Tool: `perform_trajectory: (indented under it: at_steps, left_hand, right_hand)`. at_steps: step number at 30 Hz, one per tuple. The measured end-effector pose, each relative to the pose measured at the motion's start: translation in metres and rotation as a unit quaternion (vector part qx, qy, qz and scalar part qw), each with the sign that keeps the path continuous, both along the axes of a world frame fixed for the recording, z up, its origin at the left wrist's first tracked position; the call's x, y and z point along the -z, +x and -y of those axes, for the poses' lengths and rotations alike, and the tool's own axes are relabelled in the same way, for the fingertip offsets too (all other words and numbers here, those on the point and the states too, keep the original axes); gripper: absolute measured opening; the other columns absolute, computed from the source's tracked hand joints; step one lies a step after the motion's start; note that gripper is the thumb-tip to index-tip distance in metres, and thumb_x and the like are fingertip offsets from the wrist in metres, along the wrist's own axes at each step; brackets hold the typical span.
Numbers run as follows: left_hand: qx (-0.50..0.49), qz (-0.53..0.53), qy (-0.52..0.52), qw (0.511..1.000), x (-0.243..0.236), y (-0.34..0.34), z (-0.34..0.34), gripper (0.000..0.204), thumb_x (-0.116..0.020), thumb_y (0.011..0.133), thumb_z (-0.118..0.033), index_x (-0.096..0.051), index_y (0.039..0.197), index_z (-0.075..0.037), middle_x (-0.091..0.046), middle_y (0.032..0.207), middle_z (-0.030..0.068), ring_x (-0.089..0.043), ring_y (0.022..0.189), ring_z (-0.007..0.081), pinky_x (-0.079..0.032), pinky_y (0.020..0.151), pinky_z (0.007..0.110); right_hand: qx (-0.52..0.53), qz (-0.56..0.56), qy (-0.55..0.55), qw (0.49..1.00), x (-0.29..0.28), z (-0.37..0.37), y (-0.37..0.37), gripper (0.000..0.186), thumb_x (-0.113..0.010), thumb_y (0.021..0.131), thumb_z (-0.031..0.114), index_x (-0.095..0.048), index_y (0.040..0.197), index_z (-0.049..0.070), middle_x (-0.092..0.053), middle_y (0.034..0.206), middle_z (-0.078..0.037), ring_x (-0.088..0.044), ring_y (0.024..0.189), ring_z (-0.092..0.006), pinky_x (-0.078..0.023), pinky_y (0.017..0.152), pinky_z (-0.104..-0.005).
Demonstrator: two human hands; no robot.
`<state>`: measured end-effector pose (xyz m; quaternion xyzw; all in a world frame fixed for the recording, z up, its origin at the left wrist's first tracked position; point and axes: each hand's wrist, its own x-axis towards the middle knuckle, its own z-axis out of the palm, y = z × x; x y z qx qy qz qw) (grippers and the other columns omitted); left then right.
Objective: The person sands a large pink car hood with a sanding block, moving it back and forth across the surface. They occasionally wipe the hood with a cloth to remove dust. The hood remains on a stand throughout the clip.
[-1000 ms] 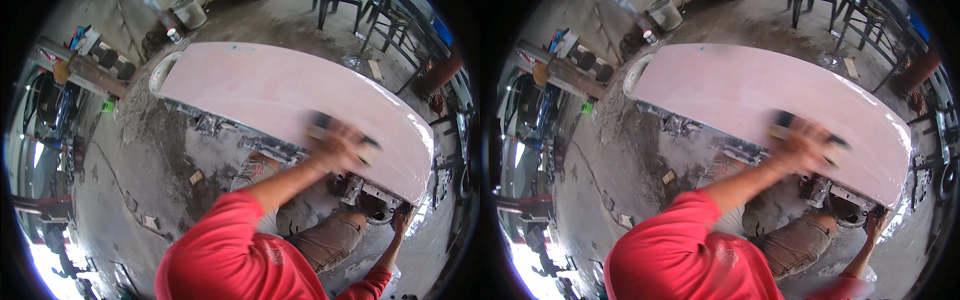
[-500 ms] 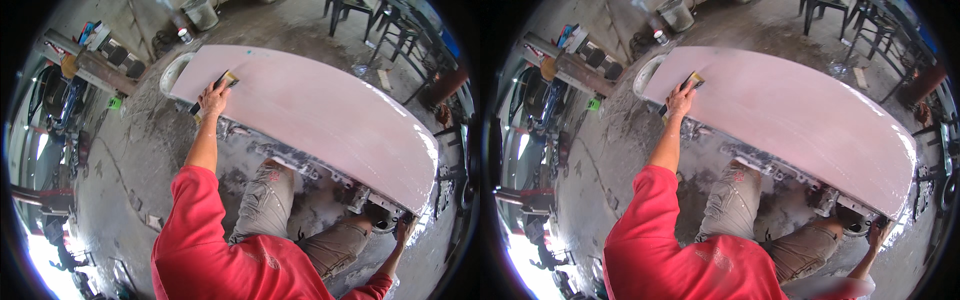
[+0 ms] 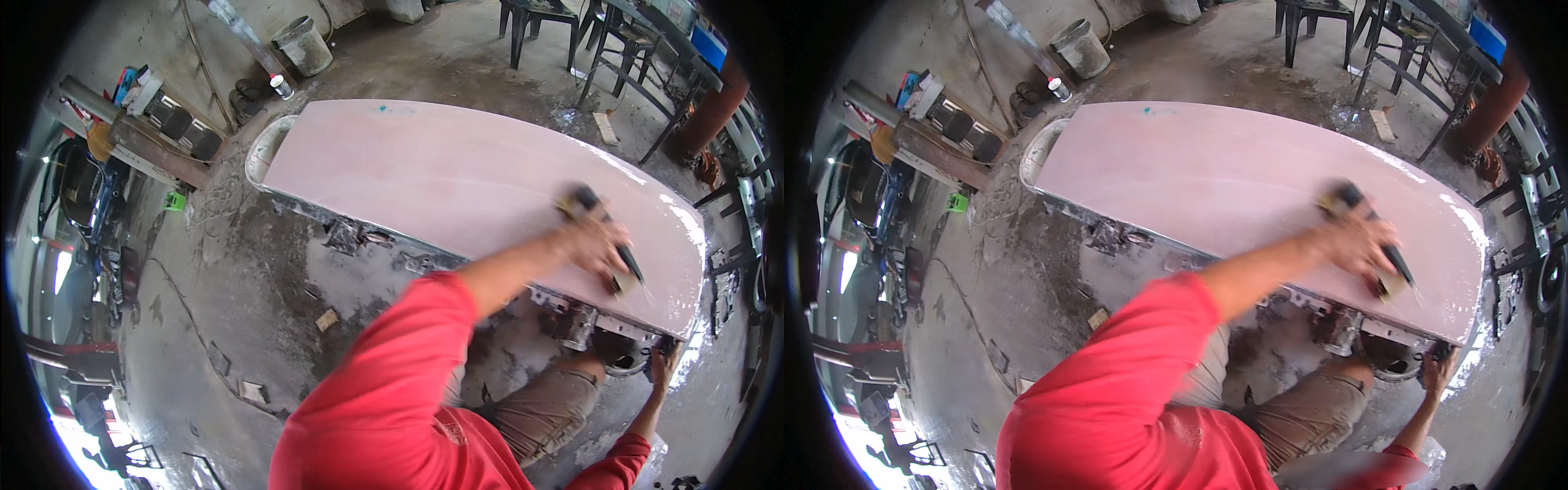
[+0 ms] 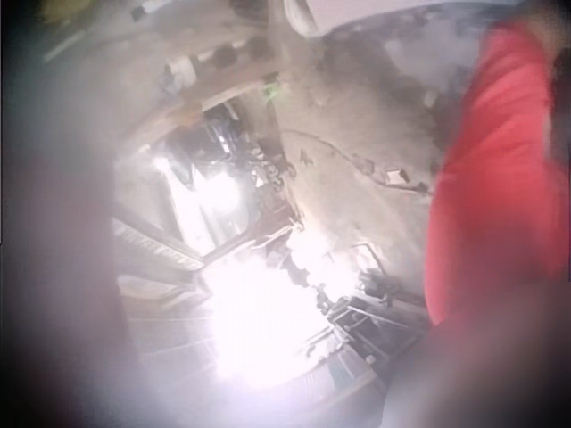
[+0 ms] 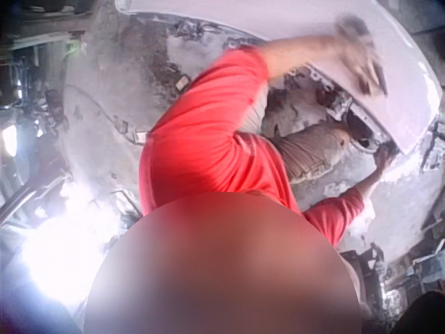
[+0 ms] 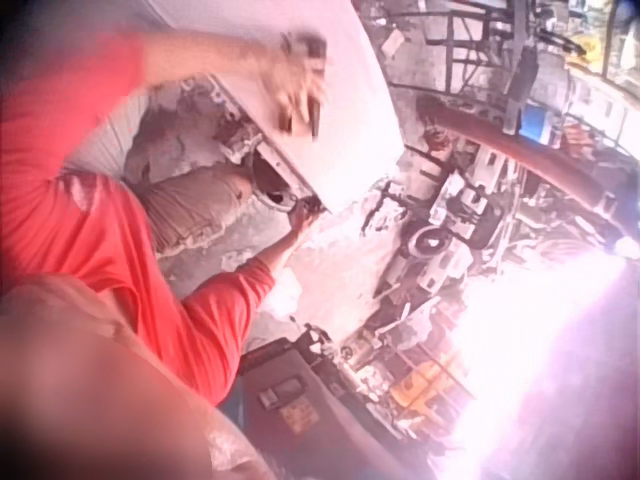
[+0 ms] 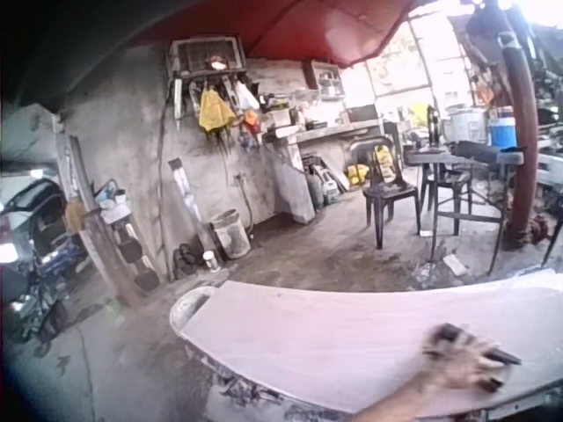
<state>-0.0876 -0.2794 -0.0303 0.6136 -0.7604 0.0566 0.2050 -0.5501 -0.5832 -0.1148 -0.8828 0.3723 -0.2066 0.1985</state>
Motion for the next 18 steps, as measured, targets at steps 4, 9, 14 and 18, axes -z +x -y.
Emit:
perform_trajectory:
  at_steps: [4,9,14,18]
  left_hand:
    - [-0.202,-0.187,-0.102,0.956,0.006,0.177,-0.260,0.042,-0.089,0.092,-0.040,-0.084,0.134,-0.036,-0.069,0.154,0.0078,-0.055,0.149,0.0308,-0.033,0.129,0.059]
    - [-0.581,-0.108,0.001,0.807,0.006,0.272,-0.407,0.049,-0.090,0.092,-0.025,-0.081,0.140,-0.031,-0.062,0.163,0.0075,-0.060,0.149,0.0288,-0.047,0.123,0.048]
    - [-0.268,-0.150,-0.082,0.948,-0.008,0.128,-0.137,0.040,-0.096,0.080,-0.032,-0.089,0.119,-0.029,-0.072,0.149,0.0047,-0.062,0.141,0.0305,-0.041,0.122,0.055]
    - [-0.048,-0.070,0.066,0.994,-0.007,-0.047,0.088,0.037,-0.079,0.093,-0.059,-0.085,0.127,-0.047,-0.062,0.163,0.0012,-0.048,0.158,0.0265,-0.021,0.129,0.073]
  right_hand:
    - [0.050,-0.023,-0.011,0.998,0.003,-0.003,-0.003,0.075,-0.078,0.089,0.013,-0.052,0.159,0.003,-0.071,0.135,-0.025,-0.068,0.122,-0.0432,-0.053,0.107,-0.0504]
    - [0.042,-0.054,-0.037,0.997,0.005,-0.004,-0.006,0.091,-0.081,0.079,0.018,-0.047,0.163,0.003,-0.064,0.147,-0.030,-0.060,0.131,-0.0530,-0.047,0.114,-0.0571]
    - [0.057,-0.073,-0.012,0.996,0.003,-0.004,-0.001,0.081,-0.081,0.086,0.024,-0.049,0.158,0.004,-0.063,0.142,-0.030,-0.059,0.131,-0.0527,-0.045,0.113,-0.0600]
    - [0.092,-0.100,-0.055,0.989,-0.001,-0.005,0.004,0.067,-0.078,0.093,0.027,-0.056,0.152,0.003,-0.066,0.140,-0.031,-0.062,0.128,-0.0542,-0.048,0.109,-0.0597]
